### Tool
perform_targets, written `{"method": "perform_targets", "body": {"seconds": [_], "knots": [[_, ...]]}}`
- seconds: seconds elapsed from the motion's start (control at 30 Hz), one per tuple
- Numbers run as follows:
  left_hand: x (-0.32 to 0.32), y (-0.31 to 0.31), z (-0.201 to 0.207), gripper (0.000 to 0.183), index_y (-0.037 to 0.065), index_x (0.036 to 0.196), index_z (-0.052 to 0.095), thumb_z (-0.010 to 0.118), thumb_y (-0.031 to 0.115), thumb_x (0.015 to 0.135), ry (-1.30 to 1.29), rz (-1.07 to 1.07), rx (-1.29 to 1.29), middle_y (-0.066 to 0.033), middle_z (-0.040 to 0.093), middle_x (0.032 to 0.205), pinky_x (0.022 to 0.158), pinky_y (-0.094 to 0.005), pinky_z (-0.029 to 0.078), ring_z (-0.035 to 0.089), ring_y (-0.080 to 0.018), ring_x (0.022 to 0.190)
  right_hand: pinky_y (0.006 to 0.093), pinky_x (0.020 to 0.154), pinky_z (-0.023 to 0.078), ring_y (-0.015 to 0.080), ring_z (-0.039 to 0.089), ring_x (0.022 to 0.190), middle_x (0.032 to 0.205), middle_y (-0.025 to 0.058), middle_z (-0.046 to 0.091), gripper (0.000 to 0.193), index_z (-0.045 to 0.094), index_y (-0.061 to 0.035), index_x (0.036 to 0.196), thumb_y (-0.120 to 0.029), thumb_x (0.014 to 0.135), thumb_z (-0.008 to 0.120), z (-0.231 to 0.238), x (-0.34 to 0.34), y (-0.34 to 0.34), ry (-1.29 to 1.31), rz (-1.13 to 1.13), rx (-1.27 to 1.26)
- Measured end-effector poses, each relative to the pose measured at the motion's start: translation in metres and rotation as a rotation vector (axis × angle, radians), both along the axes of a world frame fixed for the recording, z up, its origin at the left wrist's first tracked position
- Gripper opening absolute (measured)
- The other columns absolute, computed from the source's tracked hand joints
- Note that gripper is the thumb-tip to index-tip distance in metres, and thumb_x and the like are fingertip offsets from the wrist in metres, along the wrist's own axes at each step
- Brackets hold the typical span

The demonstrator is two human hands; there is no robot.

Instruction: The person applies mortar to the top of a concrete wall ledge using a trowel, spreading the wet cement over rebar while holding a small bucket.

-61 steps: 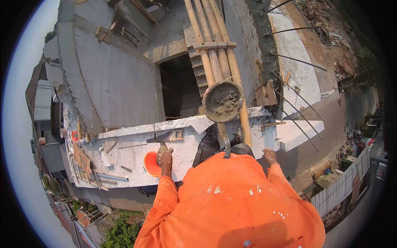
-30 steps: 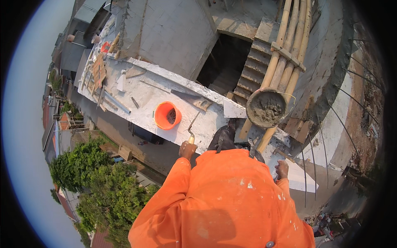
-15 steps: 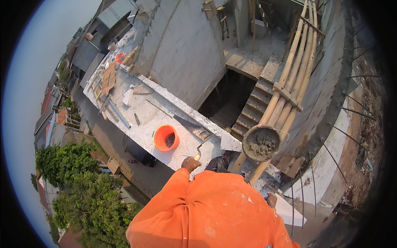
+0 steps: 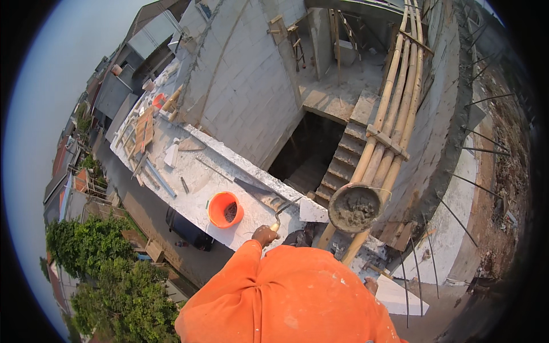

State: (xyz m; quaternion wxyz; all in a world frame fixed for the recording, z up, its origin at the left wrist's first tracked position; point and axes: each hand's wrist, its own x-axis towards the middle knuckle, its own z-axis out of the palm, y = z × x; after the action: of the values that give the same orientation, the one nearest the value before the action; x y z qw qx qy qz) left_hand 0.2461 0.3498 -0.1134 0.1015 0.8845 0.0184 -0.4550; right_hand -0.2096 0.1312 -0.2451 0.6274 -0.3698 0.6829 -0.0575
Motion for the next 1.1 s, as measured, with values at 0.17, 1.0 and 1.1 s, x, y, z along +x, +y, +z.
{"method": "perform_targets", "body": {"seconds": [0.17,1.0,1.1], "knots": [[-0.006,0.001,0.005,0.033,0.001,0.08,0.066,0.075,0.032,0.073,0.008,0.012,0.035,-0.0087,0.064,0.067,0.054,-0.0366,0.048,0.06,-0.0204,0.055,0.0258,0.036,0.034,0.0155,0.055,0.051,0.065,0.004,0.052,0.011,0.058,-0.0102,0.089,-0.02,0.085,0.055,0.015,0.016,0.005,0.074,-0.02,0.019],[0.003,0.027,-0.054,0.028,0.004,0.083,0.066,0.071,0.03,0.076,-0.111,-0.45,-0.285,-0.0113,0.064,0.069,0.057,-0.0381,0.048,0.061,-0.026,0.061,0.0261,0.034,0.031,0.0135,0.054,0.049,0.063,0.0045,0.054,0.019,0.057,-0.0059,0.071,-0.021,0.082,0.056,-0.04,-0.013,0.018,0.028,0.14,-0.22],[0.004,0.026,-0.038,0.029,0.008,0.092,0.068,0.068,0.032,0.078,-0.164,-0.659,-0.224,-0.0155,0.067,0.081,0.067,-0.041,0.049,0.065,-0.0307,0.074,0.0269,0.034,0.032,0.0139,0.054,0.049,0.064,0.0056,0.056,0.018,0.059,-0.0049,0.074,-0.02,0.082,0.056,-0.005,0.015,0.02,0.049,-0.134,0.0]]}}
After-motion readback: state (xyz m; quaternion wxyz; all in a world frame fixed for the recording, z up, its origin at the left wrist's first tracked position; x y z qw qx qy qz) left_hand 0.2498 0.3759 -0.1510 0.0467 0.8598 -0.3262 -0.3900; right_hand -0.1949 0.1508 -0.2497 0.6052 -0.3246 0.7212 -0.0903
